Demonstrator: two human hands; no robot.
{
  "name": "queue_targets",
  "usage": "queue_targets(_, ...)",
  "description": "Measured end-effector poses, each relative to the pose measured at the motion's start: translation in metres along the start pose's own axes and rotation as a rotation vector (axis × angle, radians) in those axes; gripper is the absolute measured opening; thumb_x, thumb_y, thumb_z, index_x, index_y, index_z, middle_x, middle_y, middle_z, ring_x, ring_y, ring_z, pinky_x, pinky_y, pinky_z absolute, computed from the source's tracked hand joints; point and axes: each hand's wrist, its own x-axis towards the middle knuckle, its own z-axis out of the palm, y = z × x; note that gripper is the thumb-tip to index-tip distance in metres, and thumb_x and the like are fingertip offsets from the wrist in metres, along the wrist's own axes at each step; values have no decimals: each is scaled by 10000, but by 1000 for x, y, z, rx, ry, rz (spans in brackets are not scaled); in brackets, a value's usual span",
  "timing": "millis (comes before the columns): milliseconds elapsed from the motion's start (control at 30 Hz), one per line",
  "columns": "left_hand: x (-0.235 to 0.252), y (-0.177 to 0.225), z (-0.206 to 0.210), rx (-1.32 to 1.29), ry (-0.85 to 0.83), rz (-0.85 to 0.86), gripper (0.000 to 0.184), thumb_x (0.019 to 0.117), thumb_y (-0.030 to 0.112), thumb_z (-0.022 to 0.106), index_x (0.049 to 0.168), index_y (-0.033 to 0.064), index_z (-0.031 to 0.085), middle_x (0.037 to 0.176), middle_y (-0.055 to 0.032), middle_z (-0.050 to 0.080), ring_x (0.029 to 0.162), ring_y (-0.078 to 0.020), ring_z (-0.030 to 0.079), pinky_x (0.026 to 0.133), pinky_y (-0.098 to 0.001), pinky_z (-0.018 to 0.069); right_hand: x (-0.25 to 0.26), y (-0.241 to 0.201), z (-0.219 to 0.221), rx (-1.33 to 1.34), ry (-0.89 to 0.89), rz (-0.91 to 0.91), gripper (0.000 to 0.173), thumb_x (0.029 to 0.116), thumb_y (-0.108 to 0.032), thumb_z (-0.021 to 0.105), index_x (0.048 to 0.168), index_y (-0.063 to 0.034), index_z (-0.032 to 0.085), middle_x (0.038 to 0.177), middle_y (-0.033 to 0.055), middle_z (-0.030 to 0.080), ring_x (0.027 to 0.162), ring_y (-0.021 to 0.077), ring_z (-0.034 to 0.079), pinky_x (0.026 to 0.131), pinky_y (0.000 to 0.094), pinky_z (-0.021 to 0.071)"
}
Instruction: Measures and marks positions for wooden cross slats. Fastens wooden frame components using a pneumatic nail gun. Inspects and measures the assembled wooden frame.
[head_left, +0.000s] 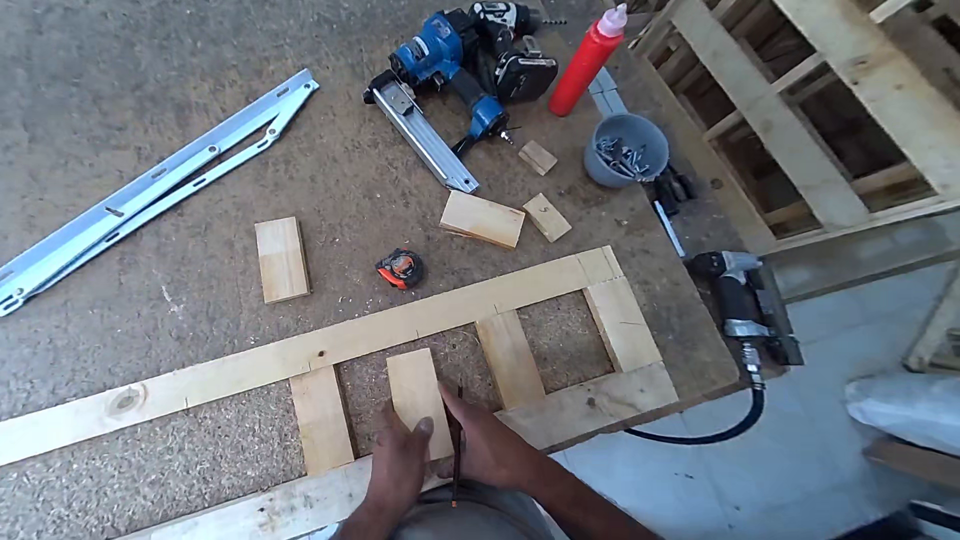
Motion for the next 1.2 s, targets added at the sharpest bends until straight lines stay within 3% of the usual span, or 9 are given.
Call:
queue_targets(133,18,10,-5,128,-107,-68,583,1041,229,532,1548,5,354,1322,-180,642,1191,-254,659,1035,-446,536,3,5,-11,-171,-31,152,1104,823,-324,851,1664,-146,158,1533,267,433,1368,406,495,1135,526,430)
queue_targets(233,25,9,-1,121,-84,-79,563,1021,216,564,1523,19,401,1260,-144,682,1131,-222,690,1003,-423,559,5,17,-8,-154,3,135,1031,858,-255,811,1661,-139,174,1510,251,474,1359,374,524,1141,497,436)
queue_targets(467,27,6,-3,-29,-90,-49,588,1009,186,600,1529,5,394,1215,-106,717,1062,-172,715,952,-373,587,4,22,-11,-123,35,125,964,895,-228,775,1658,-138,194,1466,236,520,1275,344,587,1100,458,476)
queue_targets(733,36,4,-7,-83,-39,-82,579,950,183,708,1472,38,505,1030,-45,766,850,-142,742,757,-348,629,10,31,-6,-101,94,118,900,898,-221,767,1641,-133,266,1399,200,594,1237,306,619,1094,432,482)
queue_targets(833,41,0,-13,14,-25,-86,563,914,268,756,1421,86,591,1010,3,778,875,-107,745,828,-345,628,11,34,-5,-98,112,131,836,895,-258,770,1607,-114,355,1380,171,617,1230,271,628,1097,410,484)
queue_targets(933,40,-3,-15,69,-8,-119,487,902,306,786,1332,109,667,1046,-5,771,931,-116,741,883,-366,617,10,37,-3,-69,123,126,757,893,-264,781,1544,-62,451,1281,154,676,1144,247,666,1050,402,515)
queue_targets(1000,39,-6,-13,79,-22,-121,497,906,318,781,1337,104,654,1015,-15,775,895,-127,749,857,-374,627,12,40,-3,-57,124,133,720,888,-278,787,1510,-61,496,1247,131,694,1118,222,676,1033,384,526)
queue_targets(1100,29,-16,-14,172,-113,-27,654,913,366,752,1462,78,542,1038,-4,767,910,-112,734,887,-361,606,12,39,-2,-54,120,143,705,892,-289,784,1498,-58,508,1226,130,697,1107,228,676,1024,393,528)
queue_targets(1200,15,-25,-12,333,-89,127,664,894,449,749,1393,36,604,1168,-53,730,1030,-135,712,973,-342,575,10,40,-1,-100,119,135,692,918,-303,755,1509,-53,495,1237,157,690,1125,266,671,1032,425,520)
